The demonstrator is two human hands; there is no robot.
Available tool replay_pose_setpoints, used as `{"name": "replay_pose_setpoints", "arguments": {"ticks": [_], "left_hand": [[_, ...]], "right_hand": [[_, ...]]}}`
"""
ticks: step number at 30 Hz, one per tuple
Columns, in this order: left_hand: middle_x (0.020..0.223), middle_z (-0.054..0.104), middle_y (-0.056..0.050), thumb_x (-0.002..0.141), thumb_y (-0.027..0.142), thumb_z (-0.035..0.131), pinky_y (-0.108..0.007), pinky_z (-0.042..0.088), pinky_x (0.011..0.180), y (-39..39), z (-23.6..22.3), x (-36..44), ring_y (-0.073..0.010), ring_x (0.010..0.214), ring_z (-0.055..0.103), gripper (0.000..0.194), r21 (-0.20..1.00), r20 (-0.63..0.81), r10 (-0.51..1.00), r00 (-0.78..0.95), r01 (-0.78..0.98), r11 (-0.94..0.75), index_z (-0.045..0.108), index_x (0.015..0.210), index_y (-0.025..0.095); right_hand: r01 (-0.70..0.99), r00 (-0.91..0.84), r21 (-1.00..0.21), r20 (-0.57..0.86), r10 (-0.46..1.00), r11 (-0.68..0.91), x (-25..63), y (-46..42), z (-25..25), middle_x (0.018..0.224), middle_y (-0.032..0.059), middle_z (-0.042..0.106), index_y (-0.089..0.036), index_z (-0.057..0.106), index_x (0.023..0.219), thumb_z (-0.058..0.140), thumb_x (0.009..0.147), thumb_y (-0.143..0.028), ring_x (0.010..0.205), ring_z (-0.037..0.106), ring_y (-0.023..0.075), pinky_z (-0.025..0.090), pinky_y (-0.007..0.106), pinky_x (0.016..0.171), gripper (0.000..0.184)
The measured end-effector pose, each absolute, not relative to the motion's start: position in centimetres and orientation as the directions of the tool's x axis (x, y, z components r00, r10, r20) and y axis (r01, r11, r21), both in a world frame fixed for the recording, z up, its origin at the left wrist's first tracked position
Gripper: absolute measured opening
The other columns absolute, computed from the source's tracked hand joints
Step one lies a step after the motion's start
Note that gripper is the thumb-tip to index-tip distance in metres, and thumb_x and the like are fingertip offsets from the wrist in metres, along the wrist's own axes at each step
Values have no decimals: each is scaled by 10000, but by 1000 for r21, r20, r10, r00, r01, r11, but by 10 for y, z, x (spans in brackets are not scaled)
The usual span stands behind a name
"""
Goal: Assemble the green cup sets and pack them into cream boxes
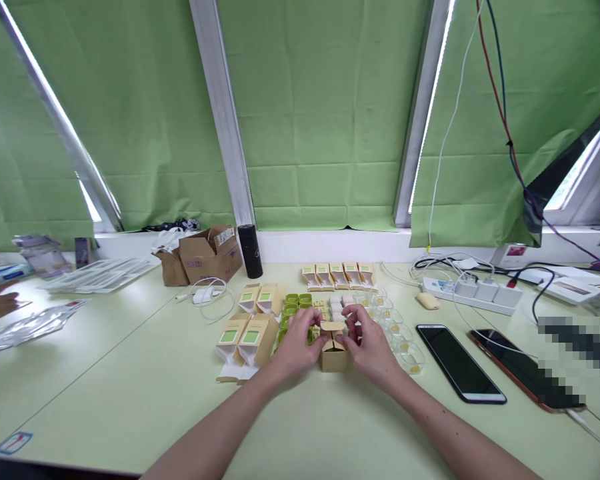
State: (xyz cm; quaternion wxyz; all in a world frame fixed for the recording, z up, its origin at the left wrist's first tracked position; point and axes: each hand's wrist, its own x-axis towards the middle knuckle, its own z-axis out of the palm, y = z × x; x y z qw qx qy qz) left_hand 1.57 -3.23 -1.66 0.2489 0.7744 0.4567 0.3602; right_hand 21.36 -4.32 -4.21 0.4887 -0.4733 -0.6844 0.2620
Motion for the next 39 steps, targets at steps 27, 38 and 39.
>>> {"name": "replay_pose_setpoints", "arguments": {"ticks": [27,38,39], "left_hand": [[1100,631,-68,840,143,543,-439,451,1030,-31,-8,8,-276,1130,568,210,751,360,852,380,423,-507,632,1001,244],[1154,614,-82,1008,504,531,-444,450,1051,-33,-7,8,-286,1176,521,265,710,366,832,417,453,-539,601,1081,260],[1159,612,-85,1008,504,532,-444,446,1052,-33,-7,8,-287,1179,516,266,707,365,828,425,453,-544,593,1088,259]], "right_hand": [[487,-242,-530,682,690,694,222,-57,-33,809,19,570,-244,582,926,556,919,-174,660,532,181,370,302,594,76],[521,-315,-433,703,637,736,225,-58,-36,834,24,600,-239,558,901,546,867,-102,666,564,173,374,294,595,143],[523,-320,-429,702,637,736,225,-58,-36,834,25,603,-239,561,903,546,861,-98,664,565,174,370,295,594,148]]}}
